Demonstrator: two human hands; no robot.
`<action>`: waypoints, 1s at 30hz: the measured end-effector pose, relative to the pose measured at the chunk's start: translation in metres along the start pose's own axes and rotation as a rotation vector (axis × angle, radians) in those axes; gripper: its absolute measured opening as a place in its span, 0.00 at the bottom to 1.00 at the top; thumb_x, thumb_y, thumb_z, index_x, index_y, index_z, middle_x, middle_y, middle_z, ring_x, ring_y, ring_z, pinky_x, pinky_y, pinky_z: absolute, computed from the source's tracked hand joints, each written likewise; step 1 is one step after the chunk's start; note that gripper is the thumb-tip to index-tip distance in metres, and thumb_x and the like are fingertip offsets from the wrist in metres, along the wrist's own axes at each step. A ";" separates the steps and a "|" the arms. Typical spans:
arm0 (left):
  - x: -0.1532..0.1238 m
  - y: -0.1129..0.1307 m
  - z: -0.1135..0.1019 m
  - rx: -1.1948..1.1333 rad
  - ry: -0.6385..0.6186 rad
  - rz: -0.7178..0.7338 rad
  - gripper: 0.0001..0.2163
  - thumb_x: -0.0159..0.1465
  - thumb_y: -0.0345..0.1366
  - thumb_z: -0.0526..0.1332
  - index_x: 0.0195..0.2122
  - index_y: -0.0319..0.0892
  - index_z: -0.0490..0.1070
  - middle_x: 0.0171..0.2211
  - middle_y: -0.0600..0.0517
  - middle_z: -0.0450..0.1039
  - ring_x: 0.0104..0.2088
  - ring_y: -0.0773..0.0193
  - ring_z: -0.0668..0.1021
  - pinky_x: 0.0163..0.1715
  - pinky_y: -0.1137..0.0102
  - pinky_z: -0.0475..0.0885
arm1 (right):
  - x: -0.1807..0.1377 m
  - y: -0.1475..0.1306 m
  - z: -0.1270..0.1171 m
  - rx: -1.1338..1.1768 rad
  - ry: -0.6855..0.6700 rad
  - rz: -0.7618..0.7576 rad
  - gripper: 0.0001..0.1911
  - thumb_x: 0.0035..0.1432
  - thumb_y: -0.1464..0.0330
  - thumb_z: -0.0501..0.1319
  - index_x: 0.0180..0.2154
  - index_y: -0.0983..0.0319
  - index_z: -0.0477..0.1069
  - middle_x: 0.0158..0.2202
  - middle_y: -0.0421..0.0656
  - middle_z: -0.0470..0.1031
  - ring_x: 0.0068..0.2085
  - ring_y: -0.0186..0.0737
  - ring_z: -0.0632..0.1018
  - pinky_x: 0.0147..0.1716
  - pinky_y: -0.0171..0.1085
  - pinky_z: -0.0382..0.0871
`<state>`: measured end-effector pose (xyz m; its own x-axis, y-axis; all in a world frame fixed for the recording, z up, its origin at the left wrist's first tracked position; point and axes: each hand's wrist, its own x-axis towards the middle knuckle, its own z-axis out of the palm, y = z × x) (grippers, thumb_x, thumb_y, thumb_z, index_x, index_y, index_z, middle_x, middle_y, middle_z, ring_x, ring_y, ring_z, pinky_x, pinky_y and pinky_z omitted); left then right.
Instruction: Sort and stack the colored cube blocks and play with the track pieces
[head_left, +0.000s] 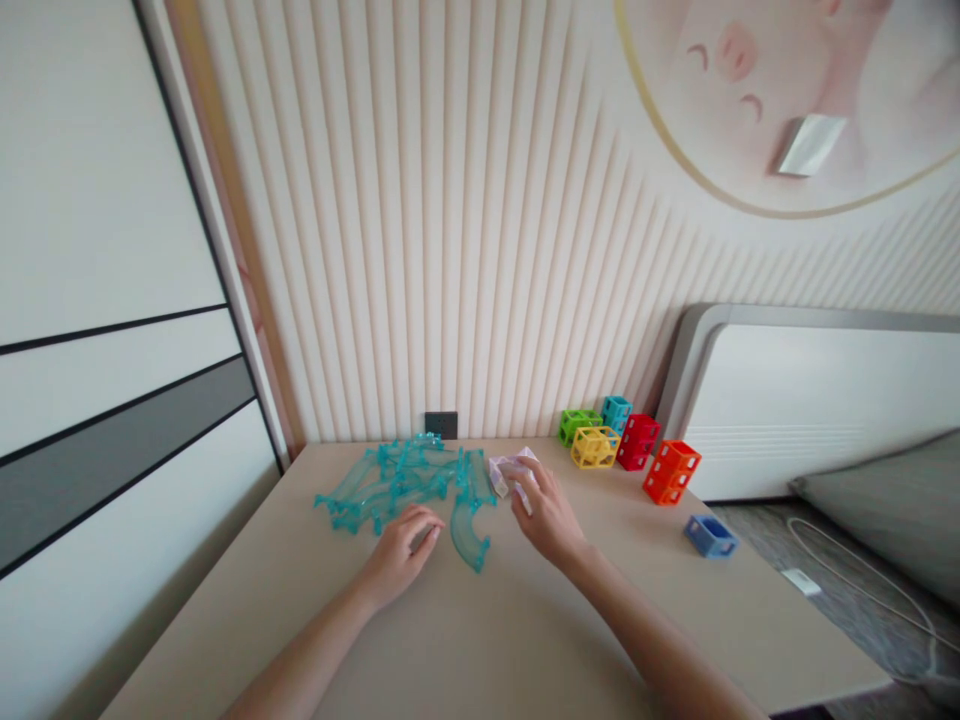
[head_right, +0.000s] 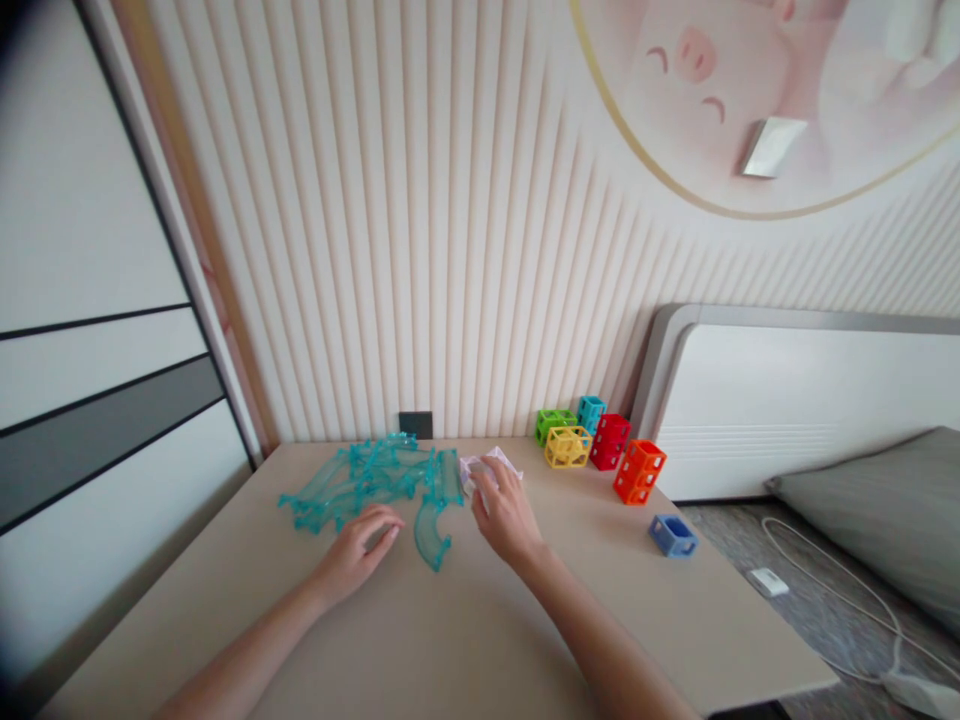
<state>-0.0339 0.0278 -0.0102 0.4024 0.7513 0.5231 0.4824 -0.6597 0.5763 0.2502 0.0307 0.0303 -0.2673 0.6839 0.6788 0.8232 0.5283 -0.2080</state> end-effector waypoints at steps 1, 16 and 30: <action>0.000 0.000 -0.001 0.015 -0.006 0.018 0.10 0.70 0.36 0.54 0.38 0.44 0.75 0.37 0.50 0.77 0.43 0.61 0.79 0.46 0.66 0.74 | 0.009 -0.010 0.012 0.024 -0.019 -0.052 0.14 0.63 0.73 0.56 0.48 0.58 0.73 0.54 0.52 0.72 0.56 0.52 0.73 0.55 0.54 0.69; 0.005 -0.024 -0.055 0.500 0.253 -0.017 0.09 0.68 0.34 0.56 0.46 0.45 0.74 0.42 0.47 0.77 0.45 0.55 0.77 0.51 0.59 0.72 | 0.001 -0.041 0.034 0.232 -0.227 -0.090 0.10 0.69 0.67 0.54 0.42 0.59 0.75 0.39 0.46 0.80 0.42 0.45 0.80 0.43 0.43 0.74; -0.003 -0.036 -0.043 0.563 0.037 -0.204 0.10 0.58 0.30 0.67 0.41 0.44 0.76 0.49 0.46 0.72 0.51 0.49 0.74 0.52 0.54 0.70 | -0.005 -0.057 0.040 0.301 -0.461 -0.277 0.13 0.65 0.72 0.57 0.48 0.57 0.75 0.50 0.46 0.76 0.54 0.44 0.74 0.55 0.43 0.70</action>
<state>-0.0862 0.0484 -0.0059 0.2355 0.8539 0.4641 0.8892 -0.3821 0.2517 0.1849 0.0168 0.0107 -0.6956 0.6126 0.3754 0.5325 0.7903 -0.3029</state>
